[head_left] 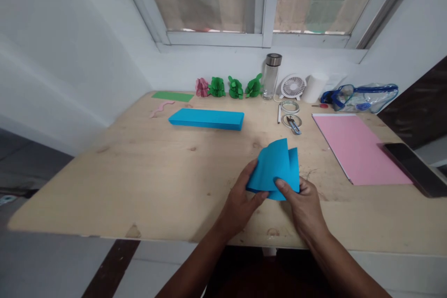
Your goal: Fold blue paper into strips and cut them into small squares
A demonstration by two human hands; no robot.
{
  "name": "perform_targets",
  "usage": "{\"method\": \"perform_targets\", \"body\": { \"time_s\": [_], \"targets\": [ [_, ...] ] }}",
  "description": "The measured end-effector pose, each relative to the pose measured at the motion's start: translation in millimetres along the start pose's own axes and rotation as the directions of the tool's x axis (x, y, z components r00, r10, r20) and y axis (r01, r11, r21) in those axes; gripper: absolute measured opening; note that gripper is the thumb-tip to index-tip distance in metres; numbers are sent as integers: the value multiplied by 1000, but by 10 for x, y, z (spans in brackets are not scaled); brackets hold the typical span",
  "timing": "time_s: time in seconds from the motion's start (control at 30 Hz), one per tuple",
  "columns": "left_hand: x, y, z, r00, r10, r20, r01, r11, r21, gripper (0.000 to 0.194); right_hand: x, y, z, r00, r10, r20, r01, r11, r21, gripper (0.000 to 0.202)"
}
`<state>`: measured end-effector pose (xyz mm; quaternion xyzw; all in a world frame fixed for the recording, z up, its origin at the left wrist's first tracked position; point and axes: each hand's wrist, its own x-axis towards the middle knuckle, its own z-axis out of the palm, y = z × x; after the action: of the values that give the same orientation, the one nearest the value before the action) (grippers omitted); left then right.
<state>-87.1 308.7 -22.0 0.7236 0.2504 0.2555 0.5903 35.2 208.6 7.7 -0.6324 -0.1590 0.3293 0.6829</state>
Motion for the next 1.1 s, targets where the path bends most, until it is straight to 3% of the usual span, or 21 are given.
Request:
{"method": "perform_targets", "body": {
  "time_s": [0.13,0.3,0.47,0.67,0.9,1.0,1.1],
  "targets": [
    [74,5,1,986,-143,-87,112,950,-291,45,-9,4,-14,999,-52,-6,51,997,-50,35],
    [194,50,-56,902,-382,-200,138,694,-707,30,-60,24,-75,987,-78,139,93,990,-107,41],
    [295,34,-140,856,-465,-226,96,572,-815,28,-105,98,-149,979,-14,202,56,977,-204,41],
    [372,-89,-227,871,-433,-233,99,619,-779,30,-232,228,-241,959,41,280,44,956,-291,41],
    [554,-221,-432,878,-391,-275,69,673,-737,47,-475,331,-354,944,80,321,55,919,-390,44],
    [634,-317,-503,862,-322,-392,75,844,-530,64,-506,339,-348,948,78,310,67,901,-429,44],
    [651,-374,-538,853,-130,-505,79,990,-120,75,-486,337,-321,957,64,283,67,900,-430,45]
  ]
}}
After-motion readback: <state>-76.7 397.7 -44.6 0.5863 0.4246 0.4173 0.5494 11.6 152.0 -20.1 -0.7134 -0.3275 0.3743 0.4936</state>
